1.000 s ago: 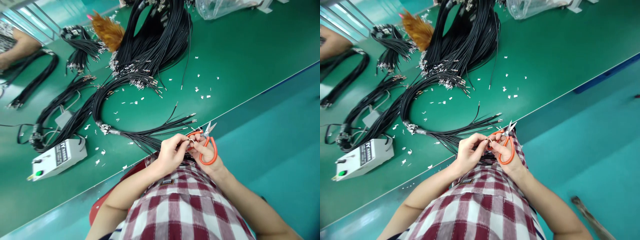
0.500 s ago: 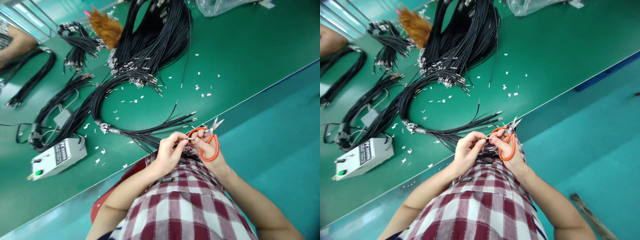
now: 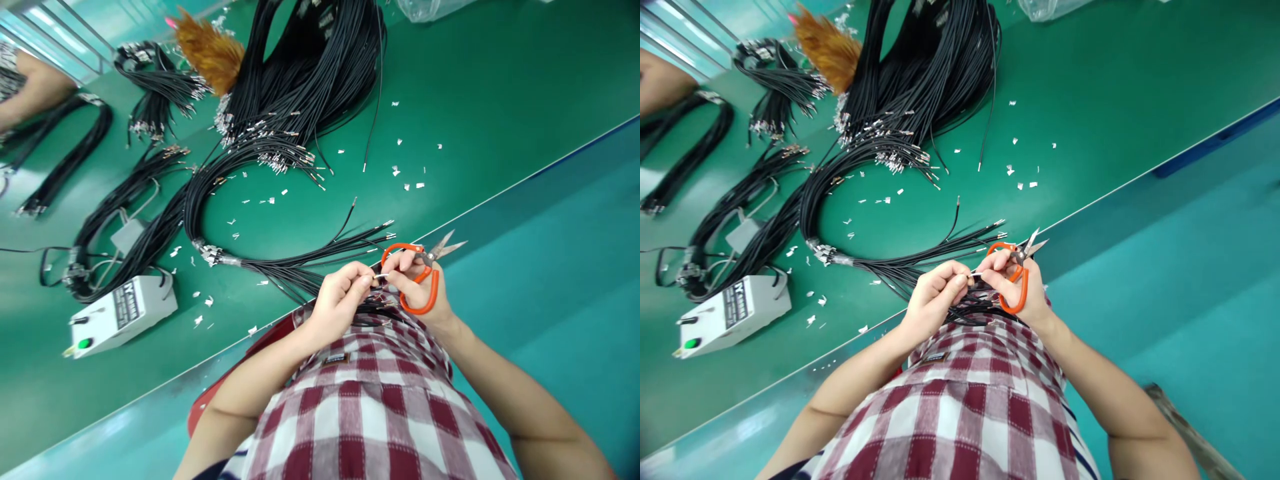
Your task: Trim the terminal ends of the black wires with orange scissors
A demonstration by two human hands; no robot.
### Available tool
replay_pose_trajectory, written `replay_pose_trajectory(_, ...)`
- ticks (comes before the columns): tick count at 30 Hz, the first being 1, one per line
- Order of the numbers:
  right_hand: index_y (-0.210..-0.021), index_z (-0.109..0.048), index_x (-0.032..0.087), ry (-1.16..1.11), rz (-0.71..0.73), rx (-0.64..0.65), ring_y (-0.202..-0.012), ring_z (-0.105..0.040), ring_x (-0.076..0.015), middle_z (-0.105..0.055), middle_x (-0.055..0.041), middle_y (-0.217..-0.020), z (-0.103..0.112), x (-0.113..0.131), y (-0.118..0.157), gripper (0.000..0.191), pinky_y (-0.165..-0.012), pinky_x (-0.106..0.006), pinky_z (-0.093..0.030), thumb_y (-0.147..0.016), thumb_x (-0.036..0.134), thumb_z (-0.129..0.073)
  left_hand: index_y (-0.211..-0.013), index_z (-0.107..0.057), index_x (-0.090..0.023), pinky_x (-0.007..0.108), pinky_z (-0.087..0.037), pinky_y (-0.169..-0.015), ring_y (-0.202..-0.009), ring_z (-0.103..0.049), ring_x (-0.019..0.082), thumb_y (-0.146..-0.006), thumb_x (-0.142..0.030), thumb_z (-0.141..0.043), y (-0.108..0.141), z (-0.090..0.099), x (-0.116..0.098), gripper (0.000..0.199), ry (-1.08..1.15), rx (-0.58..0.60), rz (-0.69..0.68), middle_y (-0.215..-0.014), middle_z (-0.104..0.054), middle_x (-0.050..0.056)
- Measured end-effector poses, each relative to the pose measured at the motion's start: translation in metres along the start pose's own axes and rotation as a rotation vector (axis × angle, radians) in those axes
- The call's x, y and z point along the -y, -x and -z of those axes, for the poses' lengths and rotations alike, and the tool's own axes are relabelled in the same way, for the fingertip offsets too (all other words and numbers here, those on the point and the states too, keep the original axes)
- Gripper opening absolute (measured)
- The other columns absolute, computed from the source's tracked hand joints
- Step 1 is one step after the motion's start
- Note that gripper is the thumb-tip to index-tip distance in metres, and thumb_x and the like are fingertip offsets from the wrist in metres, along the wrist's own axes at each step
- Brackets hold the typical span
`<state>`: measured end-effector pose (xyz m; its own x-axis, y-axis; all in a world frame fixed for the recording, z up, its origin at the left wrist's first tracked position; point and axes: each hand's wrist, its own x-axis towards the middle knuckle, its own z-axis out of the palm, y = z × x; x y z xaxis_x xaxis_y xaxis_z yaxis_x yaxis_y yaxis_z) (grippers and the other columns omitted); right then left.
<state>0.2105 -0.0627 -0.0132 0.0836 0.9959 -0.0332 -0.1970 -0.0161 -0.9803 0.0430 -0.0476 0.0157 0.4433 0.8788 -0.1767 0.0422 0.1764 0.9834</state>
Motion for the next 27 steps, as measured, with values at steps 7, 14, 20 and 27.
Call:
replay_pose_trajectory(7,-0.083,-0.057,0.022,0.216,-0.087,0.078,-0.067,-0.054,-0.0153,-0.060,-0.0016,-0.079,0.025,0.025,0.011,0.034,-0.063,-0.029,-0.046,-0.083,0.054,-0.068,-0.085,-0.058,-0.016,0.022,-0.034,-0.053,-0.057,-0.042,0.009,-0.095,-0.041,-0.055,0.000,-0.002,-0.001,0.027,-0.042,-0.101,-0.049,-0.066,-0.050,-0.002)
replay_pose_trajectory(14,-0.068,-0.053,0.020,0.625,-0.372,0.466,-0.055,-0.038,-0.0114,-0.045,0.0033,-0.060,0.038,0.037,0.033,0.041,-0.047,-0.024,-0.030,-0.084,0.056,-0.066,-0.087,-0.058,-0.018,0.021,-0.039,-0.056,-0.058,-0.047,0.008,-0.097,-0.029,-0.052,-0.001,-0.007,0.000,0.016,-0.229,-0.134,-0.182,-0.069,-0.056,-0.002)
replay_pose_trajectory(20,-0.067,-0.050,0.020,0.498,-0.412,0.535,-0.052,-0.036,-0.0098,-0.045,0.0038,-0.059,0.026,0.036,0.018,0.045,-0.045,-0.023,-0.024,-0.087,0.059,-0.060,-0.086,-0.059,-0.018,0.020,-0.043,-0.058,-0.062,-0.054,0.009,-0.096,-0.022,-0.053,-0.001,-0.009,0.002,0.012,-0.383,-0.151,-0.276,-0.074,-0.063,0.000)
replay_pose_trajectory(27,-0.062,-0.048,0.019,0.569,-0.424,0.563,-0.050,-0.032,-0.0090,-0.041,0.0039,-0.056,0.029,0.037,0.009,0.049,-0.044,-0.023,-0.021,-0.085,0.060,-0.061,-0.085,-0.058,-0.018,0.020,-0.042,-0.056,-0.058,-0.052,0.008,-0.095,-0.021,-0.053,-0.002,-0.008,0.004,0.011,-0.493,-0.168,-0.338,-0.072,-0.061,-0.002)
